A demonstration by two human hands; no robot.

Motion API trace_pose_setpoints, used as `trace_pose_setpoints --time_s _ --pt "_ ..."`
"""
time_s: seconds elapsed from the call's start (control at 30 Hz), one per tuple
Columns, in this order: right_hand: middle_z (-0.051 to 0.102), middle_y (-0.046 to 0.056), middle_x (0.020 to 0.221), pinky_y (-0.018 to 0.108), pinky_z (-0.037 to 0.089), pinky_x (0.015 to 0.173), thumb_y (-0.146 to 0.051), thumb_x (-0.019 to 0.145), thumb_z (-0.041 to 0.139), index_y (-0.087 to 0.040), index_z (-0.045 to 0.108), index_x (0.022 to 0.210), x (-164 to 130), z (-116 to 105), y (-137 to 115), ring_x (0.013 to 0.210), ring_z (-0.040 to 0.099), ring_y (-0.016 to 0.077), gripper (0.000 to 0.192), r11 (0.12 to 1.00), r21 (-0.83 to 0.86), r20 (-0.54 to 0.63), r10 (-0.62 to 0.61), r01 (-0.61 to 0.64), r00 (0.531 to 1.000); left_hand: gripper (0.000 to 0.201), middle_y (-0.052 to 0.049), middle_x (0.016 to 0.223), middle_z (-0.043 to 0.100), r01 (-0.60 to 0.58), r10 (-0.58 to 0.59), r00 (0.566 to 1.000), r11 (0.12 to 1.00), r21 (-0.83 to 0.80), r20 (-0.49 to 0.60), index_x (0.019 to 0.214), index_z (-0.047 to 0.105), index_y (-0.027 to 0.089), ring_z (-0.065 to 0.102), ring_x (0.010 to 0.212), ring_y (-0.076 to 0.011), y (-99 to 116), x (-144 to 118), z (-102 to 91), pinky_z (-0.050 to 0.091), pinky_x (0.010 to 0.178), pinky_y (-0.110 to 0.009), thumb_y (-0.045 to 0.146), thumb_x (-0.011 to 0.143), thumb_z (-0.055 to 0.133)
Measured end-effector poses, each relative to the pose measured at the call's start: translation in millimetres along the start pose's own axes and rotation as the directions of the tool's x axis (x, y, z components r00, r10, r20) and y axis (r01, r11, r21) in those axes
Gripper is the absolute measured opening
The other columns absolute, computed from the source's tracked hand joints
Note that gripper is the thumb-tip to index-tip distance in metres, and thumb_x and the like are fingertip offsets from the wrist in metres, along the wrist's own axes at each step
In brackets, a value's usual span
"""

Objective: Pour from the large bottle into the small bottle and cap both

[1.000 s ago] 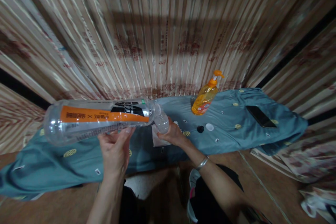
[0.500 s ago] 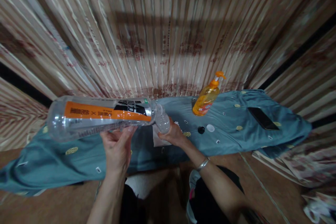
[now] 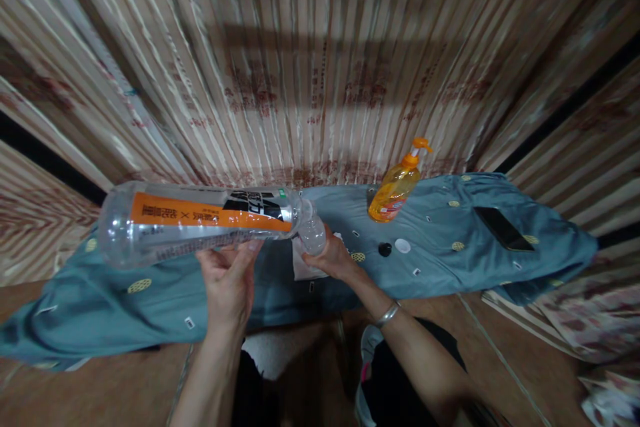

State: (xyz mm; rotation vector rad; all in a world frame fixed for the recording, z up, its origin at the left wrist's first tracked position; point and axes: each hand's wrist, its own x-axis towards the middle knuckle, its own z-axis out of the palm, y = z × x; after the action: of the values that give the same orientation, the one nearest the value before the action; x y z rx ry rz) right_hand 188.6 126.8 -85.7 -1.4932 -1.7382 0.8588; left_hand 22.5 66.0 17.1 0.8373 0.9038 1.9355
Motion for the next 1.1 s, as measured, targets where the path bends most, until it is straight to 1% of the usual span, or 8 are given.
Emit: trace_pose_setpoints --time_s 0.17,0.3,0.43,0.57,0.67,0.77,0.93,1.1 --pt "0.075 0.006 0.11 0.035 0.057 0.085 -0.028 0.067 0.081 -0.022 0.054 0.13 -0.1 -0.8 -1.3 0.101 0.073 0.0271 0.069 1.0 -0.007 0.007 -0.009 0.009 1.0 0.065 -0.001 0.12 0.072 0.002 -0.002 1.0 1.0 0.0 -0.001 0.112 0.063 0.032 0.068 0.111 -0.0246 -0.8 0.5 -0.6 0.057 0.094 -0.043 0.022 0.056 0.093" --pt "0.075 0.006 0.112 0.036 0.057 0.087 -0.028 0.067 0.081 -0.023 0.054 0.131 -1.0 -1.0 -2.6 0.103 0.073 0.0274 0.07 1.0 -0.013 -0.001 0.002 -0.002 1.0 0.064 0.0 0.118 0.073 0.008 -0.009 1.0 1.0 -0.025 -0.013 0.109 0.064 0.032 0.07 0.107 -0.0238 -2.3 0.4 -1.1 0.057 0.095 -0.045 0.021 0.054 0.094" --pt "0.075 0.007 0.108 0.035 0.057 0.084 -0.028 0.067 0.08 -0.021 0.055 0.127 -0.9 0.2 -1.4 0.1 0.073 0.0272 0.065 1.0 -0.003 -0.005 -0.01 0.009 1.0 0.063 0.001 0.119 0.072 0.011 -0.012 1.0 0.998 -0.055 -0.018 0.105 0.063 0.031 0.071 0.101 -0.0223 -3.3 0.3 -1.2 0.057 0.095 -0.046 0.02 0.052 0.095" --pt "0.075 0.007 0.108 0.035 0.057 0.084 -0.029 0.067 0.08 -0.02 0.055 0.126 -0.1 1.4 1.1 0.099 0.073 0.0273 0.065 1.0 -0.008 -0.011 -0.026 0.026 1.0 0.065 0.0 0.117 0.073 0.019 -0.02 1.0 0.999 -0.05 -0.017 0.106 0.063 0.032 0.072 0.101 -0.0232 -3.1 0.7 -1.8 0.056 0.096 -0.049 0.022 0.051 0.096" --pt "0.075 0.006 0.108 0.035 0.057 0.084 -0.029 0.067 0.081 -0.021 0.055 0.126 -0.4 0.5 0.1 0.098 0.073 0.0269 0.065 1.0 -0.016 -0.007 -0.014 0.014 1.0 0.066 0.0 0.119 0.072 0.024 -0.025 1.0 0.999 -0.029 -0.019 0.108 0.062 0.033 0.072 0.102 -0.024 -3.6 0.7 -2.5 0.057 0.095 -0.048 0.024 0.052 0.096" --pt "0.075 0.006 0.107 0.034 0.057 0.082 -0.029 0.067 0.081 -0.022 0.056 0.124 -1.2 -1.2 -2.6 0.098 0.074 0.0267 0.063 1.0 -0.018 0.003 0.005 -0.005 1.0 0.063 0.0 0.123 0.07 0.02 -0.021 0.999 0.999 -0.03 -0.024 0.105 0.061 0.032 0.071 0.104 -0.0235 -4.2 0.2 -2.8 0.057 0.095 -0.047 0.023 0.053 0.095" --pt "0.075 0.007 0.111 0.036 0.057 0.087 -0.028 0.068 0.081 -0.022 0.054 0.127 -1.0 -1.1 -2.3 0.103 0.073 0.0281 0.065 0.999 -0.036 0.004 0.002 -0.002 1.0 0.059 -0.001 0.128 0.068 0.016 -0.018 0.999 0.999 -0.044 -0.031 0.101 0.06 0.031 0.068 0.111 -0.0247 -4.2 -0.5 -2.3 0.057 0.094 -0.047 0.021 0.053 0.094" --pt "0.075 0.006 0.109 0.035 0.058 0.084 -0.03 0.069 0.081 -0.022 0.054 0.128 -0.4 0.1 0.3 0.101 0.074 0.0283 0.065 0.999 -0.044 0.004 -0.001 0.001 1.0 0.061 0.0 0.126 0.069 0.018 -0.019 0.999 0.999 -0.042 -0.027 0.101 0.059 0.031 0.069 0.108 -0.0226 -4.6 -0.1 -2.3 0.058 0.091 -0.044 0.022 0.052 0.095"
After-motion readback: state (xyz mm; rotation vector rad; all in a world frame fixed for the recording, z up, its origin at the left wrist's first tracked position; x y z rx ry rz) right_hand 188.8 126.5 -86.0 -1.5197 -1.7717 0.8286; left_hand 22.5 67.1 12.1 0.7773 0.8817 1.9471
